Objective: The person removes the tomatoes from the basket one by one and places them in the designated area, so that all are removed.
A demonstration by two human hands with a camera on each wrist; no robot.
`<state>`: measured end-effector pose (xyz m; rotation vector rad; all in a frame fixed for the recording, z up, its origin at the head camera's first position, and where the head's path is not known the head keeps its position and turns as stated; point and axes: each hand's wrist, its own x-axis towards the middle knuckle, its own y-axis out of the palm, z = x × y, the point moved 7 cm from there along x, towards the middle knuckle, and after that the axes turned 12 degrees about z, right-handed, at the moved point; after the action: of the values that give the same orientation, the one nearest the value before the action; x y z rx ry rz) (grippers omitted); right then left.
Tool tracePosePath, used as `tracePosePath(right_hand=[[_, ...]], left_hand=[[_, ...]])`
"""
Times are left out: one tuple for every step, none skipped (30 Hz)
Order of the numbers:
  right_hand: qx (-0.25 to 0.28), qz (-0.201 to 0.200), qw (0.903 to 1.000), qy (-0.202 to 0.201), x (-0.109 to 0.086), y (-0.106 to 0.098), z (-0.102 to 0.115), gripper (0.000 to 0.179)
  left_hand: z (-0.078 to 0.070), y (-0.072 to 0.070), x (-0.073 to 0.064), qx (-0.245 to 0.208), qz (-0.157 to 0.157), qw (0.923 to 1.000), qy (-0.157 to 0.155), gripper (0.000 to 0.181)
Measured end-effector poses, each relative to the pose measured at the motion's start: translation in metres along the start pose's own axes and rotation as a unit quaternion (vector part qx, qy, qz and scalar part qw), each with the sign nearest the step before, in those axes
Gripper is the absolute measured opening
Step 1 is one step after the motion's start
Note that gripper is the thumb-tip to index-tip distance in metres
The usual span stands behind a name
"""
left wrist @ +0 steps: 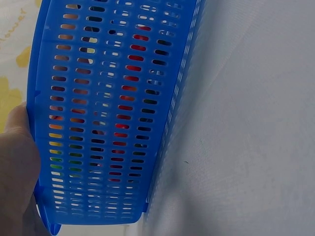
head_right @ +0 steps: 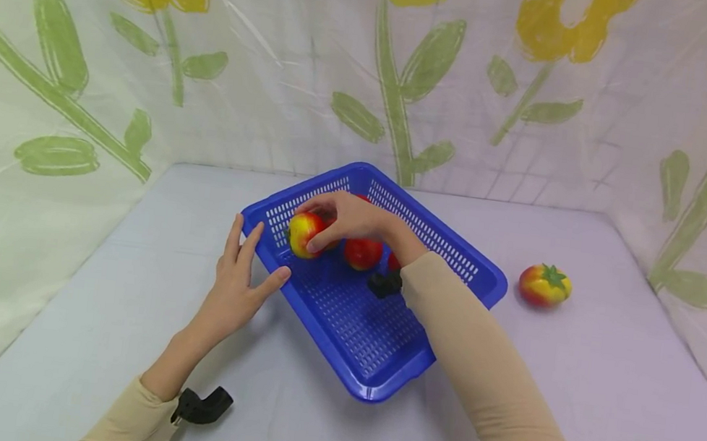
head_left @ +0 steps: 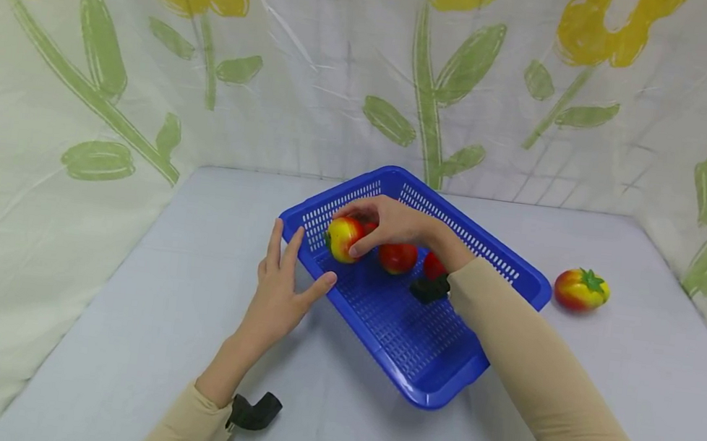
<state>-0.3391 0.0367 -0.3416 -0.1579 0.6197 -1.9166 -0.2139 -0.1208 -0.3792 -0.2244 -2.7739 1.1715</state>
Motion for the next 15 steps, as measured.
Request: tracePosePath(right_hand=[[0.0, -0.002, 1.0, 0.001, -0.0003, -0.0002, 0.0002, 0.063], [-0.001, -0.005, 1.0, 0.002, -0.0006, -0.0006, 0.0004, 0.063], [0.0, -0.009, 1.0, 0.002, -0.001, -0.001, 0.0005, 0.063], [0.0, -0.012, 0.9999, 0.003, -0.0014, -0.0014, 0.0007, 0.063], [-0.001, -0.016, 0.9999, 0.003, -0.0016, -0.0019, 0.001, 0.063], [-0.001, -0.019, 0.9998, 0.003, -0.0018, -0.0023, 0.0012, 0.063], [-0.001, -0.02, 0.9998, 0.003, -0.0018, -0.0024, 0.0012, 0.063], [-0.001, -0.022, 0.9998, 0.002, -0.0018, -0.0026, 0.0013, 0.063], [-0.001, -0.023, 0.9997, 0.001, -0.0017, -0.0026, 0.0014, 0.063], [-0.003, -0.023, 0.9997, 0.001, -0.0016, -0.0026, 0.0016, 0.063], [-0.004, -0.024, 0.9997, 0.001, -0.0016, -0.0026, 0.0018, 0.065], [-0.006, -0.024, 0.9997, 0.003, -0.0017, -0.0025, 0.0018, 0.066], [-0.008, -0.024, 0.9997, 0.004, -0.0018, -0.0024, 0.002, 0.068], [-0.01, -0.025, 0.9996, 0.007, -0.0021, -0.0023, 0.0021, 0.07], [-0.013, -0.025, 0.9996, 0.009, -0.0022, -0.0023, 0.0023, 0.072]], left_hand=[[0.0001, 0.0001, 0.0, 0.0, 0.0, 1.0, 0.0, 0.096], [0.0001, 0.0002, 0.0001, 0.0, 0.001, 1.0, 0.0, 0.096], [0.0001, 0.0003, 0.0003, -0.001, 0.001, 1.0, 0.0, 0.096], [0.0001, 0.0003, 0.0004, -0.001, 0.001, 1.0, 0.0, 0.096], [0.0001, 0.0002, 0.0005, -0.001, 0.001, 1.0, 0.001, 0.096], [0.0001, 0.0001, 0.0004, -0.002, 0.001, 1.0, 0.0, 0.096], [0.0001, 0.0001, 0.0006, -0.001, 0.001, 1.0, 0.001, 0.096], [0.0001, 0.0001, 0.0007, 0.0, 0.0, 1.0, 0.001, 0.096], [0.0002, 0.0001, 0.0007, 0.0, 0.0, 1.0, 0.001, 0.096], [0.0003, 0.0002, 0.0008, 0.001, 0.0, 1.0, 0.001, 0.096], [0.0004, 0.0004, 0.0009, 0.002, 0.0, 1.0, 0.001, 0.096], [0.0006, 0.0005, 0.0008, 0.003, 0.0, 1.0, 0.0, 0.096], [0.0008, 0.0006, 0.0008, 0.003, 0.0, 1.0, 0.0, 0.096], [0.001, 0.0008, 0.0008, 0.004, 0.0, 1.0, 0.0, 0.096], [0.0012, 0.001, 0.0008, 0.004, 0.0, 1.0, 0.0, 0.096]])
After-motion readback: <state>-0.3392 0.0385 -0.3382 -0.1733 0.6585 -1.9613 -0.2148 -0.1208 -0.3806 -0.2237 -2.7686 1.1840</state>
